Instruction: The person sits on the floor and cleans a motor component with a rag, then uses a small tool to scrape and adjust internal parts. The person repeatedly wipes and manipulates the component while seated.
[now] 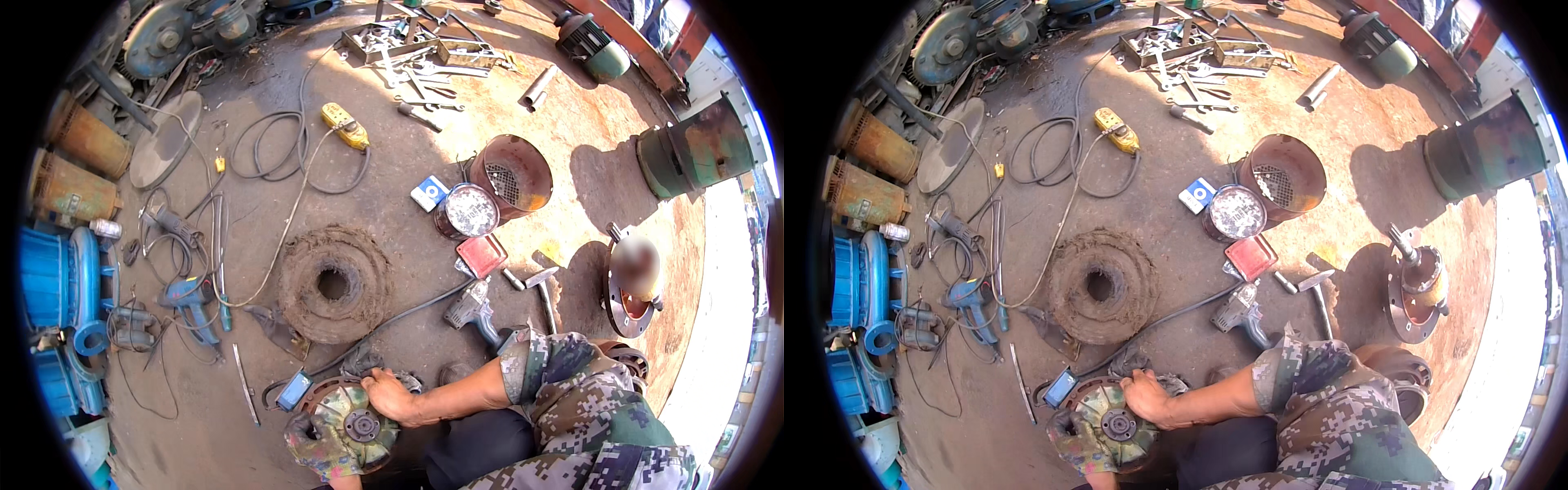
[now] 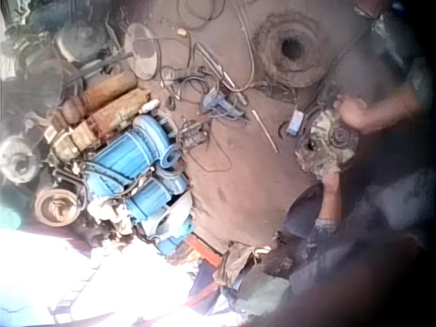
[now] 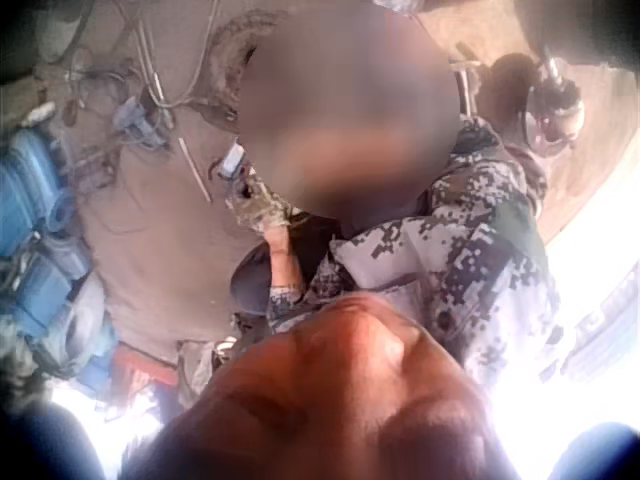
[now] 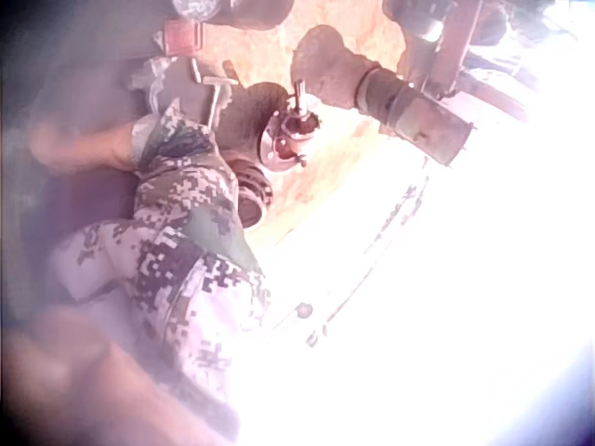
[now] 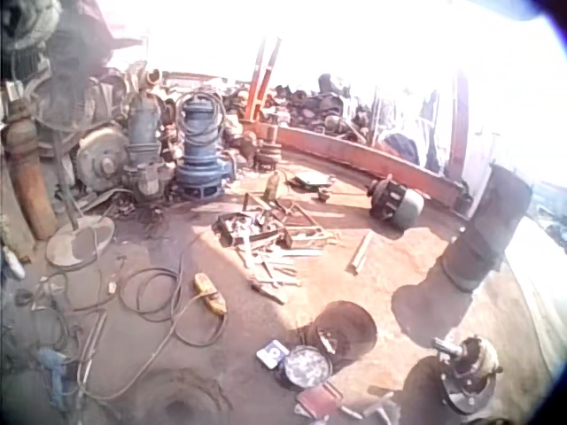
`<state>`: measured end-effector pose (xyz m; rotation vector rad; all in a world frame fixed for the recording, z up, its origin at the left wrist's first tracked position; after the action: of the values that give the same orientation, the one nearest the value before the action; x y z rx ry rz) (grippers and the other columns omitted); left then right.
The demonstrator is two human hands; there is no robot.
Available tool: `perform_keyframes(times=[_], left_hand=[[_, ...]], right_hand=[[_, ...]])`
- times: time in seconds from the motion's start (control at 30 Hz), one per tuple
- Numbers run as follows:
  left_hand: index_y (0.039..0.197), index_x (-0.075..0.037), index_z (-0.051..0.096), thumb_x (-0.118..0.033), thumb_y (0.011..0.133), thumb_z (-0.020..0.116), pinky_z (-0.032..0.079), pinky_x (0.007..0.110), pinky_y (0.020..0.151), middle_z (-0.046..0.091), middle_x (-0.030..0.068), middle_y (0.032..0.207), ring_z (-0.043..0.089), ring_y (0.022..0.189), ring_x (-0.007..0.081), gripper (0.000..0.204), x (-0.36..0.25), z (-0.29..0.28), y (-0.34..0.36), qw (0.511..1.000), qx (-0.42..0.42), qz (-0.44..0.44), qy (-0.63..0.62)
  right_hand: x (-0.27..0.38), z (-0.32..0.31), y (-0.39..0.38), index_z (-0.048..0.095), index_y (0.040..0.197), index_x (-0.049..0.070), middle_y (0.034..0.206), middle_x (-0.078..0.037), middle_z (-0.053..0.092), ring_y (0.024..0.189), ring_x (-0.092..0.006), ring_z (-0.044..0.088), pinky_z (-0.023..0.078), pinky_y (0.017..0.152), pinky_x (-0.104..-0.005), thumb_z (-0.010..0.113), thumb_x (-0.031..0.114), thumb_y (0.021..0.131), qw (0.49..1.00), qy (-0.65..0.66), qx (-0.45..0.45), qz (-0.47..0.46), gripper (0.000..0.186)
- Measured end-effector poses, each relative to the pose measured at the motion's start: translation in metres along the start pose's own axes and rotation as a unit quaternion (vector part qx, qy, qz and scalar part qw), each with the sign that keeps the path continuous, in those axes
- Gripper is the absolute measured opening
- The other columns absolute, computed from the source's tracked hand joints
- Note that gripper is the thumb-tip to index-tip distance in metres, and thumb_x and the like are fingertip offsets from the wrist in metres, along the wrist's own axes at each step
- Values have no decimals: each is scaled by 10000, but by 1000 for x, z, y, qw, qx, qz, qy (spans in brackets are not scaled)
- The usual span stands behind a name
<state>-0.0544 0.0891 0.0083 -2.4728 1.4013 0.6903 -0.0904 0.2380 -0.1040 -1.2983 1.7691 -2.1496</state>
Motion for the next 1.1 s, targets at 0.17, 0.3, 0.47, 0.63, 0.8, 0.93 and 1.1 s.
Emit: perform_keyframes(times=[0.17, 0.3, 0.47, 0.63, 0.8, 0.93, 1.1], left_hand=[[1137, -21, 733, -289, 988, 713, 515, 499, 1002, 744, 205, 1136, 684, 1097, 414, 308, -36, 22, 18, 997, 29, 63, 28], [1155, -21, 725, -273, 993, 707, 513, 502, 1004, 738, 204, 1149, 679, 1105, 415, 300, -62, 41, 31, 993, 59, 94, 49], [1177, -21, 716, -252, 1000, 700, 510, 506, 1006, 731, 203, 1166, 672, 1114, 416, 292, -85, 52, 45, 987, 82, 112, 82], [1200, -21, 706, -232, 1007, 693, 508, 510, 1008, 723, 201, 1182, 665, 1123, 416, 286, -112, 66, 50, 980, 109, 135, 94], [1222, -20, 697, -211, 1013, 686, 505, 514, 1011, 716, 200, 1199, 658, 1132, 417, 283, -120, 61, 48, 975, 124, 145, 109], [1240, -20, 690, -194, 1019, 681, 503, 517, 1012, 710, 199, 1212, 652, 1139, 418, 282, -118, 42, 36, 969, 144, 149, 133], [1262, -20, 680, -174, 1025, 674, 501, 520, 1015, 702, 197, 1229, 646, 1148, 419, 283, -133, 49, 27, 962, 204, 159, 86]], right_hand=[[14, -27, 7, 521, 1414, -66, 1511, -334, 499, 1420, -507, 506, 400, 1199, -541, 384, 610, 1132, 977, -102, 156, -106, 745], [34, -78, -9, 608, 1327, -58, 1330, -288, 649, 1295, -475, 612, 486, 1117, -528, 554, 499, 1106, 926, -160, 184, -289, 602], [104, -279, -64, 693, 1163, -12, 1080, -203, 724, 1018, -398, 723, 583, 910, -465, 757, 254, 1024, 898, -52, 42, -435, 307], [76, -507, -9, 733, 1172, -2, 1120, -221, 764, 1068, -383, 742, 586, 960, -450, 825, 119, 896, 855, -102, -402, -311, 314], [90, -543, 78, 753, 1211, 42, 1163, -238, 757, 1148, -419, 714, 570, 1016, -497, 722, 33, 884, 821, -347, -358, -277, 328], [83, -539, 152, 776, 1266, 71, 1169, -221, 768, 1138, -399, 733, 572, 1043, -482, 656, 7, 867, 785, -414, -355, -293, 422], [63, -597, 149, 692, 1350, -29, 1290, -297, 700, 1260, -456, 650, 503, 1121, -498, 573, -94, 833, 754, -478, -367, -260, 534]])
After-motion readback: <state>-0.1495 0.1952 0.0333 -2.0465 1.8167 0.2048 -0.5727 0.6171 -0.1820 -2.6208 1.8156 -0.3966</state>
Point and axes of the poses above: each hand's wrist, its own y-axis towards the middle knuckle, its own z-axis out of the palm, x = y × z, the point moved 6 cm from there along y, towards the middle knuckle
